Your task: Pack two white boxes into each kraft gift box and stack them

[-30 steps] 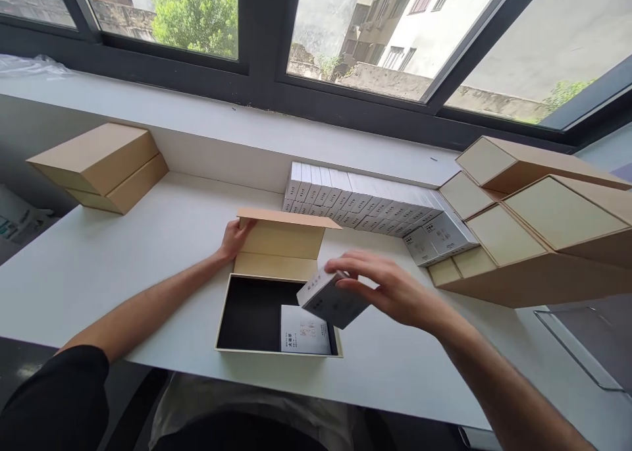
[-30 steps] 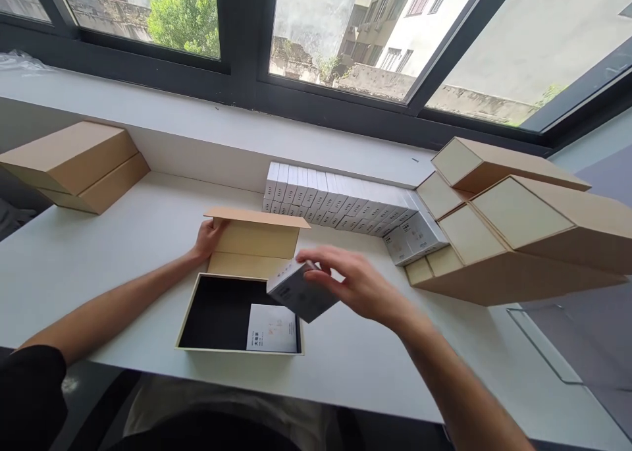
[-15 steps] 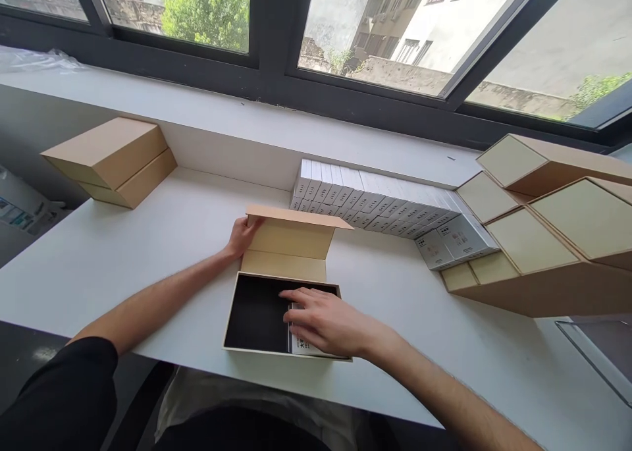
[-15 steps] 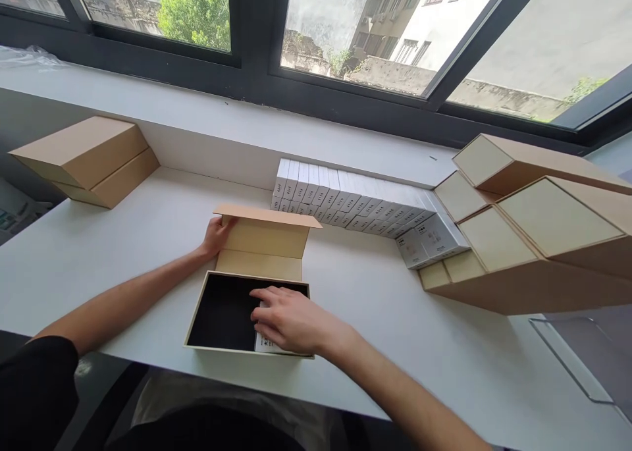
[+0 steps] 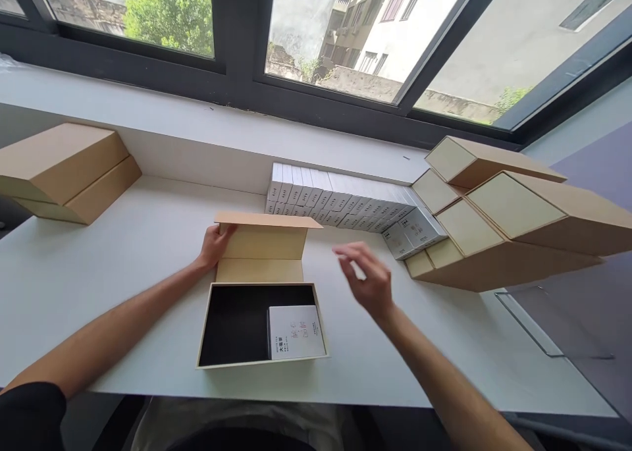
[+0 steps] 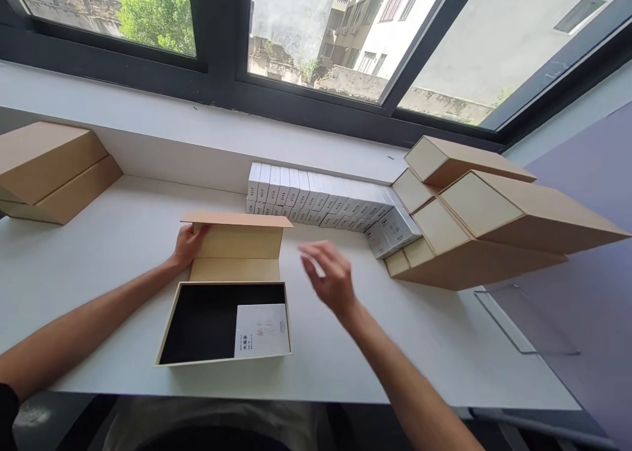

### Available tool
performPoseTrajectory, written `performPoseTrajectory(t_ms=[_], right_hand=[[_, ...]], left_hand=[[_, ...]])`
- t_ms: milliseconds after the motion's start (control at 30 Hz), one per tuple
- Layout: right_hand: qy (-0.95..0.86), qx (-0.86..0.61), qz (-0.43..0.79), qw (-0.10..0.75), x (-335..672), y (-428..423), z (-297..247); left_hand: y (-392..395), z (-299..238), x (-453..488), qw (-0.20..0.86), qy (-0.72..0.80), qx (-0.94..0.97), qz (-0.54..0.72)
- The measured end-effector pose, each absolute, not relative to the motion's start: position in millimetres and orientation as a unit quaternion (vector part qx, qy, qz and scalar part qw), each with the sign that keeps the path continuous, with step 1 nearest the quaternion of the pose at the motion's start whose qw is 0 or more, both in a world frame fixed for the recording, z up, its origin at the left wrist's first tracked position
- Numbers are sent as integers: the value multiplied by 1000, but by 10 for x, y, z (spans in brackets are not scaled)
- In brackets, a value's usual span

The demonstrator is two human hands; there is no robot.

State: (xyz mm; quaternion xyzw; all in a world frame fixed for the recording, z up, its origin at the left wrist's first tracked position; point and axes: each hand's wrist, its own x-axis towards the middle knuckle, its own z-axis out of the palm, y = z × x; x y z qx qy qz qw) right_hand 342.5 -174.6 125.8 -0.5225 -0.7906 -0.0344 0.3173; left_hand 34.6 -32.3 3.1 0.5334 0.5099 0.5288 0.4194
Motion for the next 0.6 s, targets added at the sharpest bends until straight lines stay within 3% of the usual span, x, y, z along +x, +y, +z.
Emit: performPoseTrajectory(t_ms=[67,167,267,600], right_hand=[[-646,-696,-107,294,3960,-1573,1400],[-497,-838,-154,162,4619,-1419,1557],[-469,-867,-141,96,4889,-1385,1629],[-499,-856,-134,13,4984,-970,1855]], left_hand=[[-315,10,338,423,512,533,524],[-303,-15,334,422,514,538,518],[-301,-23,335,417,517,541,516],[-330,36,345,421,519,540,511]])
